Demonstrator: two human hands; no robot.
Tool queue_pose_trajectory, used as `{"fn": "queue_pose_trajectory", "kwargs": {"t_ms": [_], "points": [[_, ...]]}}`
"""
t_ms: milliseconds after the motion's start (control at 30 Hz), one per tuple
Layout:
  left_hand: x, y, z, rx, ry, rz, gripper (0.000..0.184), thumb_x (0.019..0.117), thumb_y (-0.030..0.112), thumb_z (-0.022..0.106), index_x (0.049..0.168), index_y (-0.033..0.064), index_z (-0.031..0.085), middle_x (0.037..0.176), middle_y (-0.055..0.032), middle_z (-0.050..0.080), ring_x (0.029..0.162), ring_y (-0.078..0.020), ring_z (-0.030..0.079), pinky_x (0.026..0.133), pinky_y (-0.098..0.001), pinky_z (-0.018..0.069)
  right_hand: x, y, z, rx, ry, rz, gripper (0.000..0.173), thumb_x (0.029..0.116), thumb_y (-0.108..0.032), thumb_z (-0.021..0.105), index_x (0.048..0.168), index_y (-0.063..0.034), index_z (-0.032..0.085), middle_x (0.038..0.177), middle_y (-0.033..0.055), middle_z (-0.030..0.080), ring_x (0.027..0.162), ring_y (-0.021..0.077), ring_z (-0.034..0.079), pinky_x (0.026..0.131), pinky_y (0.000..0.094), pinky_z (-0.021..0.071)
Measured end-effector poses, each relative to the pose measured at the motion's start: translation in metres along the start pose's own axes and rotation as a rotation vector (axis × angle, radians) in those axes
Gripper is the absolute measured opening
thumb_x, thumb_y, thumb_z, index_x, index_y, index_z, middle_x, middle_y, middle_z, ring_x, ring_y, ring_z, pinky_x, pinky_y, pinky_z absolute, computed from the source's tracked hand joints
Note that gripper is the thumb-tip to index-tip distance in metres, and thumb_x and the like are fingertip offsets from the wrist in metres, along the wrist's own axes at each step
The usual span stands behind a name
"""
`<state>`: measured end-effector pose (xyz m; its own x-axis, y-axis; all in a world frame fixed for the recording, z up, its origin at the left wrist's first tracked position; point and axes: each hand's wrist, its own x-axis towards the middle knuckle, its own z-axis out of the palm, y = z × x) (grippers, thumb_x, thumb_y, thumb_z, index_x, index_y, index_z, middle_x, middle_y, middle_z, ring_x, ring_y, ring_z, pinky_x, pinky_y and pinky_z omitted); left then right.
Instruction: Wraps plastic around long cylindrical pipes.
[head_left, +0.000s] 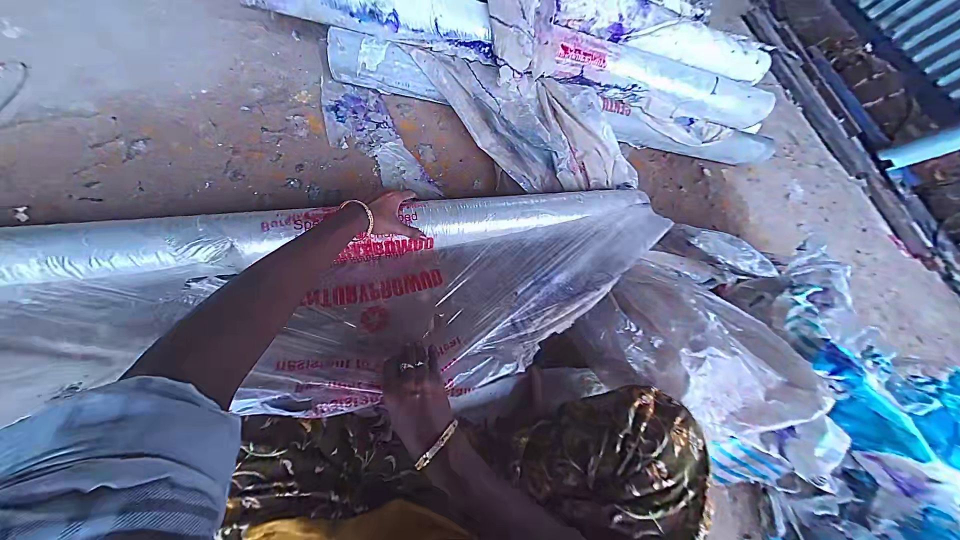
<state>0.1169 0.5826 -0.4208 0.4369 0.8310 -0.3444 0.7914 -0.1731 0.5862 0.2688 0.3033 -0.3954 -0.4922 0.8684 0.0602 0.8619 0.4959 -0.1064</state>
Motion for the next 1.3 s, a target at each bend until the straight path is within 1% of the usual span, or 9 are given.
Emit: {"fn": "queue_pose_trajectory", "kwargs": {"t_ms": [133, 300, 400, 567, 667, 833, 1033, 1167, 1300], "points": [[0.003, -0.002, -0.005, 0.011, 0.042, 0.122, 0.091, 0.0874, 0.026, 0.084, 0.162, 0.0135, 0.032, 0.151, -0.0279, 0.049, 0.141, -0.0443, 0.046, 0.118, -0.0585, 0.0321, -0.011, 0.022, -0.013, 0.263, 0.149, -0.069, 0.04, 0.0881, -0.011, 0.068, 0.123, 0.0077, 0.07, 0.13, 0.0268, 0.067, 0.125, 0.0412, 0.064, 0.108, 0.0525, 0.0486], [-0.002, 0.008, 0.001, 0.293, 0.18, 0.066, 0.067, 0.0915, 0.038, 0.078, 0.15, 0.0169, 0.053, 0.138, -0.0323, 0.054, 0.127, -0.0509, 0.054, 0.102, -0.0666, 0.0434, -0.061, 0.128, -0.056, 0.061, 0.337, -0.123, 0.066, 0.0821, -0.04, 0.075, 0.141, -0.0153, 0.057, 0.146, 0.0221, 0.056, 0.142, 0.0376, 0.049, 0.115, 0.0642, 0.0295], [0.012, 0.057, 0.021, 0.255, 0.144, -0.086, 0.074, 0.0906, 0.029, 0.078, 0.151, 0.0013, 0.045, 0.155, -0.0302, 0.041, 0.141, -0.0488, 0.043, 0.111, -0.0691, 0.034, -0.031, 0.207, -0.051, -0.145, 0.266, -0.032, 0.071, 0.078, -0.002, 0.076, 0.146, -0.0107, 0.057, 0.148, 0.0341, 0.05, 0.135, 0.0563, 0.049, 0.102, 0.0811, 0.0312], [0.048, 0.13, 0.055, 0.222, 0.259, -0.155, 0.068, 0.1019, 0.054, 0.056, 0.154, 0.0113, 0.046, 0.153, -0.0259, 0.046, 0.143, -0.0463, 0.042, 0.114, -0.0692, 0.0281, 0.064, 0.274, -0.025, -0.193, 0.187, -0.067, 0.067, 0.0885, 0.002, 0.067, 0.152, -0.0122, 0.052, 0.16, 0.0215, 0.042, 0.151, 0.0439, 0.034, 0.113, 0.0767, 0.0198], [0.062, 0.135, 0.057, 0.268, 0.239, -0.175, 0.066, 0.1038, 0.06, 0.046, 0.149, 0.012, 0.052, 0.145, -0.0256, 0.055, 0.136, -0.0457, 0.051, 0.107, -0.0668, 0.0382, 0.097, 0.276, -0.035, -0.072, -0.068, -0.045, 0.034, 0.0996, 0.003, 0.054, 0.131, -0.0001, 0.066, 0.131, 0.0257, 0.066, 0.133, 0.0443, 0.056, 0.115, 0.0674, 0.0318], [0.08, 0.13, 0.031, 0.229, 0.095, -0.25, 0.076, 0.0993, 0.068, 0.048, 0.143, 0.0058, 0.056, 0.133, -0.0266, 0.064, 0.128, -0.0451, 0.058, 0.104, -0.0684, 0.0401, 0.091, 0.273, -0.07, -0.003, -0.188, -0.033, 0.021, 0.0982, 0.005, 0.055, 0.112, 0.0041, 0.07, 0.1, 0.0267, 0.071, 0.096, 0.0448, 0.07, 0.082, 0.0551, 0.055], [0.1, 0.122, 0.014, 0.255, 0.028, -0.291, 0.08, 0.0986, 0.069, 0.048, 0.128, -0.0033, 0.064, 0.126, -0.0326, 0.063, 0.124, -0.0505, 0.058, 0.1, -0.0718, 0.0395, 0.011, 0.264, -0.018, 0.017, -0.058, -0.107, 0.02, 0.092, 0.006, 0.06, 0.105, 0.005, 0.075, 0.097, 0.0244, 0.074, 0.092, 0.0407, 0.074, 0.079, 0.0504, 0.0599], [0.112, 0.113, 0.003, 0.204, 0.069, -0.334, 0.076, 0.0976, 0.068, 0.051, 0.114, -0.0041, 0.07, 0.119, -0.0335, 0.066, 0.12, -0.0516, 0.059, 0.098, -0.0729, 0.0404, -0.005, 0.226, -0.041, 0.127, -0.417, 0.016, 0.039, 0.1005, 0.007, 0.043, 0.137, 0.0105, 0.059, 0.139, 0.0295, 0.06, 0.131, 0.0438, 0.059, 0.106, 0.0519, 0.0486], [0.109, 0.113, 0.005, 0.222, 0.207, -0.25, 0.072, 0.098, 0.064, 0.055, 0.117, -0.004, 0.068, 0.12, -0.0318, 0.066, 0.121, -0.0502, 0.059, 0.101, -0.0703, 0.0399, -0.003, 0.227, -0.041, 0.128, -0.225, 0.033, 0.03, 0.0957, 0.009, 0.052, 0.119, 0.0071, 0.07, 0.116, 0.0278, 0.072, 0.112, 0.0435, 0.07, 0.091, 0.0513, 0.0572]]}}
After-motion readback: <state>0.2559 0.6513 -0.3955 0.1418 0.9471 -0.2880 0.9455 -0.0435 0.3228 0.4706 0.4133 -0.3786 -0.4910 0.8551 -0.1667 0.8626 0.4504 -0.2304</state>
